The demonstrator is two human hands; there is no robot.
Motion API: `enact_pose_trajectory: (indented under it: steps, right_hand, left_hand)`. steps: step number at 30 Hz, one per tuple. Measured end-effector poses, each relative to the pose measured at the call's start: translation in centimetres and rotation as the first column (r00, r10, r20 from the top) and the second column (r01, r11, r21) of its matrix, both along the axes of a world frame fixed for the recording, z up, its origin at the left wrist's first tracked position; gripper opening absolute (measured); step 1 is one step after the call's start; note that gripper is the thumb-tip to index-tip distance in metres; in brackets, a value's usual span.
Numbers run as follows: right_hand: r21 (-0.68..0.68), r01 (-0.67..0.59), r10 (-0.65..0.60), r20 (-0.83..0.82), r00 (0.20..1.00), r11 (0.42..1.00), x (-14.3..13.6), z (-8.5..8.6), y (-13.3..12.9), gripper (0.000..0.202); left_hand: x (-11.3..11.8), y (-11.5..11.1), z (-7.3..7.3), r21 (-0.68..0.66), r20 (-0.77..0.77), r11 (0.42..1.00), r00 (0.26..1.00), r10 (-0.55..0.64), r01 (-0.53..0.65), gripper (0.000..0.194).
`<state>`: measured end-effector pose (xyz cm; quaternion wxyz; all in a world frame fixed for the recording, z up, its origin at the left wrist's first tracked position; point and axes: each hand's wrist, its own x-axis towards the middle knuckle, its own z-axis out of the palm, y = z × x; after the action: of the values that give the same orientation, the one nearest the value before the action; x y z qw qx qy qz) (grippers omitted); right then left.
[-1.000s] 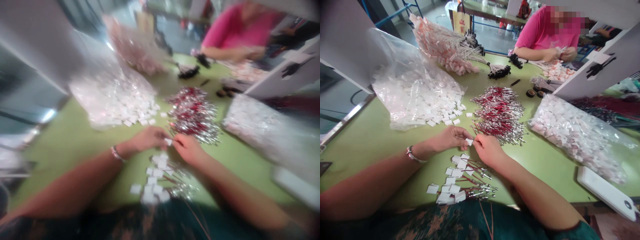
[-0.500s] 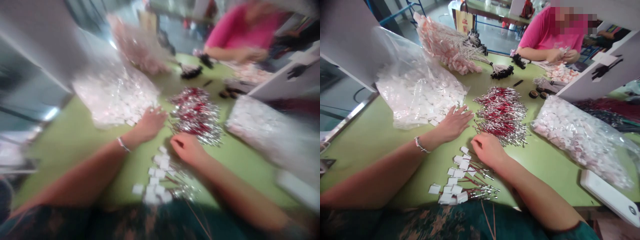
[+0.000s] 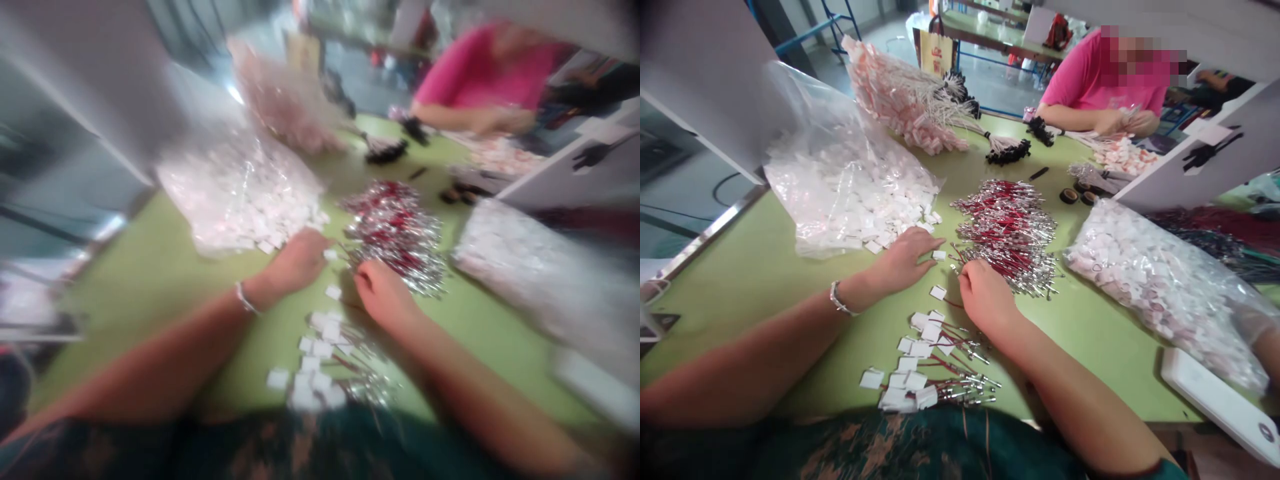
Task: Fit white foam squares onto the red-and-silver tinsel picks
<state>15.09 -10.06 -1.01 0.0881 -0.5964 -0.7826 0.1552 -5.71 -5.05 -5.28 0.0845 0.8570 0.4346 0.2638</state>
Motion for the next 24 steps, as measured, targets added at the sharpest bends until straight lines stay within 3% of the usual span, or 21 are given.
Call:
enact_pose_trajectory:
  steps: [5,8,12,16,21,24]
  right_hand:
    - [-0.094,0.034,-0.049,-0.165,0.985,0.995,0.9,0.0,0.3,0.014]
    - [-0.090,0.027,-0.045,-0.199,0.979,0.996,0.8,-0.1,0.5,0.013]
    - [0.012,0.028,-0.024,-0.288,0.957,1.000,1.0,0.0,0.4,0.015]
    - [0.095,0.012,0.023,-0.356,0.934,0.995,1.6,-0.2,0.2,0.016]
    - [0.233,-0.060,0.123,-0.266,0.956,0.971,2.0,-0.5,0.3,0.016]
    - [0.409,-0.119,0.191,-0.137,0.972,0.904,2.3,-0.5,0.3,0.022]
  left_hand:
    - [1.1,-0.3,0.7,-0.049,-0.093,0.998,0.995,0.035,-0.040,0.018]
    - [1.6,-0.7,1.0,-0.111,-0.027,0.992,0.998,0.061,-0.064,0.013]
    - [1.7,-1.6,1.1,-0.322,0.257,0.946,0.957,0.135,-0.047,0.021]
    - [1.6,-1.9,0.6,-0.523,0.486,0.839,0.861,0.151,0.149,0.026]
    - [1.2,-1.8,0.5,-0.564,0.512,0.799,0.847,0.140,0.209,0.026]
    - [1.0,-1.8,0.7,-0.599,0.505,0.773,0.847,0.163,0.208,0.029]
